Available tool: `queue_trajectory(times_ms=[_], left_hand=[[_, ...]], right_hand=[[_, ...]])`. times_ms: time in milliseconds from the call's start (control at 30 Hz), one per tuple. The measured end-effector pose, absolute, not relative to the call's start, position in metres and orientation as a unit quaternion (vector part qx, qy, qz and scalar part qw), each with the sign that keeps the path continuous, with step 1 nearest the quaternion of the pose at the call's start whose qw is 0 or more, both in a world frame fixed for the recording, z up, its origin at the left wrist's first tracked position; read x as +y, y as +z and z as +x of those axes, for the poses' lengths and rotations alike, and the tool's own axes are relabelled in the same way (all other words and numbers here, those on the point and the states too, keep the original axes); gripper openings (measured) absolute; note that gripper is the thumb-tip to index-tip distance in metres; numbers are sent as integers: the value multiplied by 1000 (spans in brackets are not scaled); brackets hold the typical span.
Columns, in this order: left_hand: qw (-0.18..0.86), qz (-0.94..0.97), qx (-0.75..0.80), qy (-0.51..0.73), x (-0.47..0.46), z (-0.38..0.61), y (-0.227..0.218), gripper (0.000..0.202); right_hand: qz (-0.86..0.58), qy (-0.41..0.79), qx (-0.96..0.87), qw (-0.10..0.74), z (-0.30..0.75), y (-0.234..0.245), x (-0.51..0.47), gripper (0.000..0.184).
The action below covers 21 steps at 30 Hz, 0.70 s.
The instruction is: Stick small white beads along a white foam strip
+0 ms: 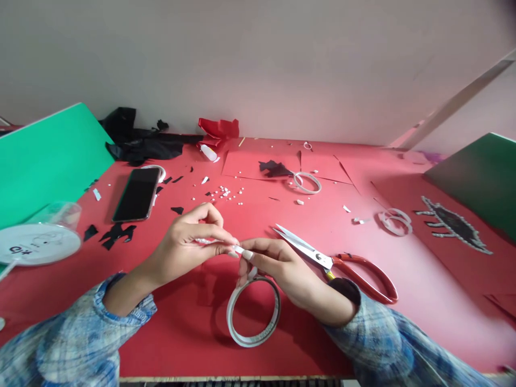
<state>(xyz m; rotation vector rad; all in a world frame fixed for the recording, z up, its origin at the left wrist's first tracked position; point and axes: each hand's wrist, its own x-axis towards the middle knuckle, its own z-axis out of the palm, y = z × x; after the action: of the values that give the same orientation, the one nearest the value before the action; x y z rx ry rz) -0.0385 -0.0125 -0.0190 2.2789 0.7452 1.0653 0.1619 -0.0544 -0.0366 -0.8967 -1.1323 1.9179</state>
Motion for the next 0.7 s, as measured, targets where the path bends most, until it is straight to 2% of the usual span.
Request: queue_trajectory(times_ms=[400, 700], left_hand=[[188, 839, 307, 408, -22, -26, -27, 8], [192, 847, 278, 410, -20, -24, -29, 7]], right_hand=[[-354, 749, -411, 381, 160, -34, -53, 21], [-359, 755, -387, 389, 161, -35, -54, 23]])
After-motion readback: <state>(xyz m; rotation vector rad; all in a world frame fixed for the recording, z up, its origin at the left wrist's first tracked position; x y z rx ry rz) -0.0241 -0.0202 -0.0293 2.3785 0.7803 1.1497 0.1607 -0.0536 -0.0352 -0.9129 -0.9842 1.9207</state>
